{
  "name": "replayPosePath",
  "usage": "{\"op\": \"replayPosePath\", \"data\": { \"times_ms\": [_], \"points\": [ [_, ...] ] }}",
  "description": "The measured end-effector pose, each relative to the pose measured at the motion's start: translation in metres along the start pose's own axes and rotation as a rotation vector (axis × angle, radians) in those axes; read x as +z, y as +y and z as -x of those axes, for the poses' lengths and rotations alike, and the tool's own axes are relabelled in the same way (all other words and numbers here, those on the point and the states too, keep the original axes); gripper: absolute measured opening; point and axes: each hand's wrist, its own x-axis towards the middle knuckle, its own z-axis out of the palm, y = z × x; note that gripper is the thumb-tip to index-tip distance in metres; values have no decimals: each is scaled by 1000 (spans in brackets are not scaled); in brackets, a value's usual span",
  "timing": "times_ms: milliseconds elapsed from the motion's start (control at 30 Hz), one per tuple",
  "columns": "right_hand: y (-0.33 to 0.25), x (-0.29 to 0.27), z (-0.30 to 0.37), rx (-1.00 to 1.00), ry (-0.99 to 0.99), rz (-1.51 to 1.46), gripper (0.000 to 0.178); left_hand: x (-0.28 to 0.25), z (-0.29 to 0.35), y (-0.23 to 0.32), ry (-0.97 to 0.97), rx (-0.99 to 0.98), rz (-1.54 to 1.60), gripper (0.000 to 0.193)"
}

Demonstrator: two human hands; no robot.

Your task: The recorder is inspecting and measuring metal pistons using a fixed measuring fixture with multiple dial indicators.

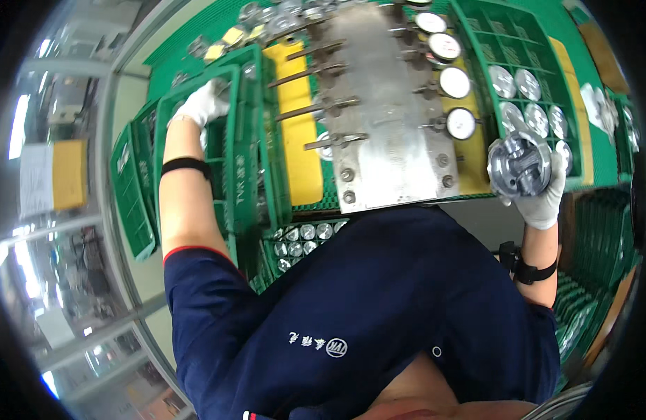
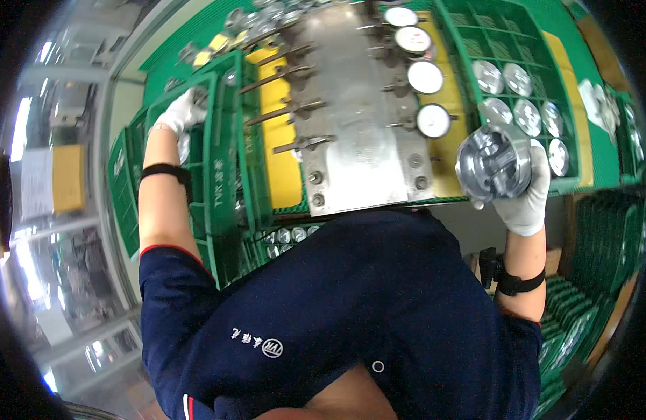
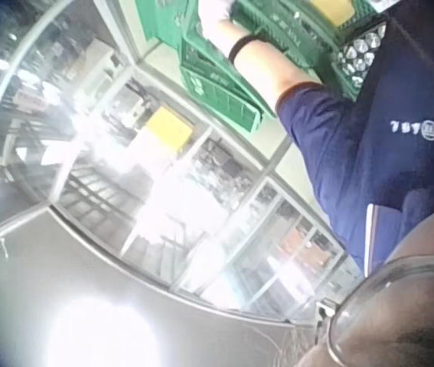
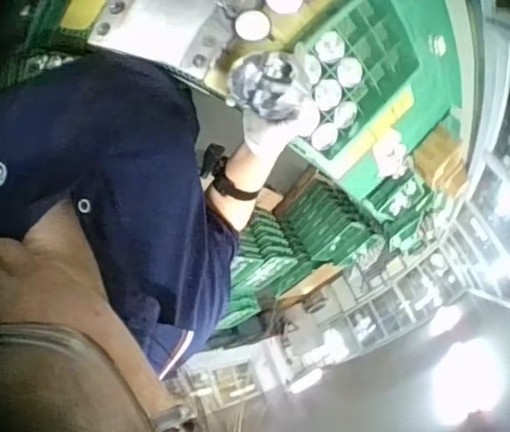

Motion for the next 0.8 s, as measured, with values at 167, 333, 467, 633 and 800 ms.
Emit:
{"op": "replayPosePath", "data": {
  "times_ms": [167,333,467,633,800],
  "points": [
    [-47,-35,5,-101,207,-32,67,63,-31,-101,153,-56,-2,61],
    [-95,-75,-16,-248,423,174,59,50,-14,-73,349,-46,-6,46],
    [-118,-115,-77,-413,443,479,59,-19,52,-16,501,-137,82,98],
    [-119,-210,-176,-355,658,1363,94,-48,143,41,652,44,1114,68],
    [-98,-221,-220,-57,816,1957,87,-8,209,89,662,78,2100,69]
  ]
}}
